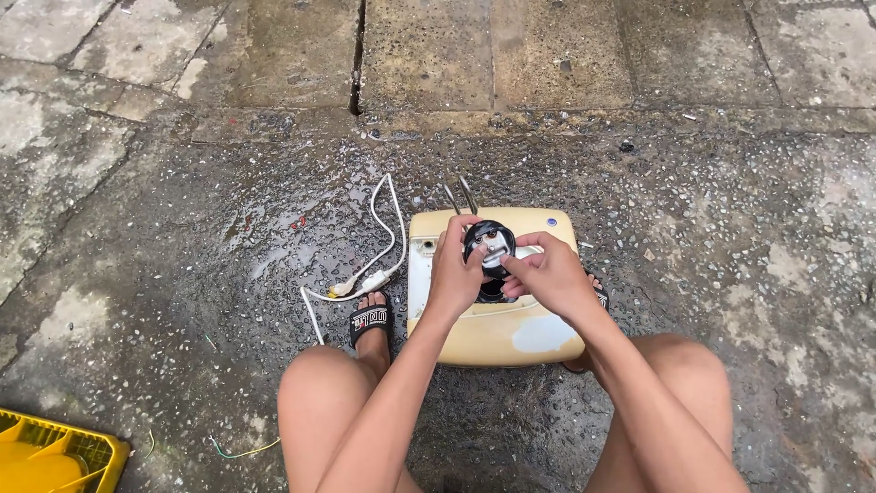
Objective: Cleaning and reassembling the internal components of a water heater appliance
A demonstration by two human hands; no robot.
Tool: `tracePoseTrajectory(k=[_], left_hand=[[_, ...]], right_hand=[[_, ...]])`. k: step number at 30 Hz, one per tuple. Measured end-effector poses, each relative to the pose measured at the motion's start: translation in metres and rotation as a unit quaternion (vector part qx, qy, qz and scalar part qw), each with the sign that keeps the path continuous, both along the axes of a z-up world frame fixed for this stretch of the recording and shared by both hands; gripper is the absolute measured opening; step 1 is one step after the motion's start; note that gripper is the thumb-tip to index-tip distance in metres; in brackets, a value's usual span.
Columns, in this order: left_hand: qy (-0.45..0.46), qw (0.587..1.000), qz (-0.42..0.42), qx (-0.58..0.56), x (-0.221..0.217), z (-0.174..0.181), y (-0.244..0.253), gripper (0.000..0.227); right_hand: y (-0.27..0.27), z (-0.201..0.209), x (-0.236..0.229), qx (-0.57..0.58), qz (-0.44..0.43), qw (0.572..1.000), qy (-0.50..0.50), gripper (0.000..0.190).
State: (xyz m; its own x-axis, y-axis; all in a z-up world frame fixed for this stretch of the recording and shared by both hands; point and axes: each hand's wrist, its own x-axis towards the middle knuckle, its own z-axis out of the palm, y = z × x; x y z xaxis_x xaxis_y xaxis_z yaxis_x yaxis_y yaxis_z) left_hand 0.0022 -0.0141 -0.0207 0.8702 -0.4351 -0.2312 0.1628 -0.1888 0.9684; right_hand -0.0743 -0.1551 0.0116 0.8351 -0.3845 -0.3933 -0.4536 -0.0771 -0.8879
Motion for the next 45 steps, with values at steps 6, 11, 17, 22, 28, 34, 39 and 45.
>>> tracePoseTrajectory(k=[6,11,17,22,28,34,39,45], left_hand=[[0.249,0.956,0.050,-0.147,0.016,-0.013,0.001,0.038],[0.294,0.943,0.041,-0.153,0.012,-0.003,0.009,0.048],[0.293,0.942,0.033,-0.158,0.009,-0.018,0.015,0.050],[0.219,0.960,-0.027,-0.169,0.004,-0.016,0.024,0.080],[0.155,0.968,-0.108,-0.165,-0.004,-0.010,0.031,0.119],[0.163,0.974,-0.080,-0.133,-0.010,-0.007,0.029,0.121],[0.119,0.990,-0.070,0.004,-0.002,-0.021,0.013,0.099],[0.010,0.947,-0.189,0.261,0.026,0.006,-0.017,0.084]], right_hand=[[-0.011,-0.013,0.003,0.129,-0.028,0.991,-0.008,0.045],[-0.030,-0.039,0.009,0.260,-0.057,0.964,-0.001,0.034],[-0.013,-0.001,0.001,0.222,0.030,0.974,-0.019,0.056],[-0.025,0.006,-0.006,0.065,0.148,0.985,-0.063,0.066],[-0.025,-0.006,-0.006,-0.096,0.180,0.975,-0.088,0.052],[-0.026,-0.019,0.004,-0.088,0.064,0.987,-0.118,0.022],[-0.049,-0.009,0.007,-0.010,-0.048,0.984,-0.169,0.028],[-0.070,0.010,-0.007,-0.018,-0.051,0.979,-0.194,0.024]])
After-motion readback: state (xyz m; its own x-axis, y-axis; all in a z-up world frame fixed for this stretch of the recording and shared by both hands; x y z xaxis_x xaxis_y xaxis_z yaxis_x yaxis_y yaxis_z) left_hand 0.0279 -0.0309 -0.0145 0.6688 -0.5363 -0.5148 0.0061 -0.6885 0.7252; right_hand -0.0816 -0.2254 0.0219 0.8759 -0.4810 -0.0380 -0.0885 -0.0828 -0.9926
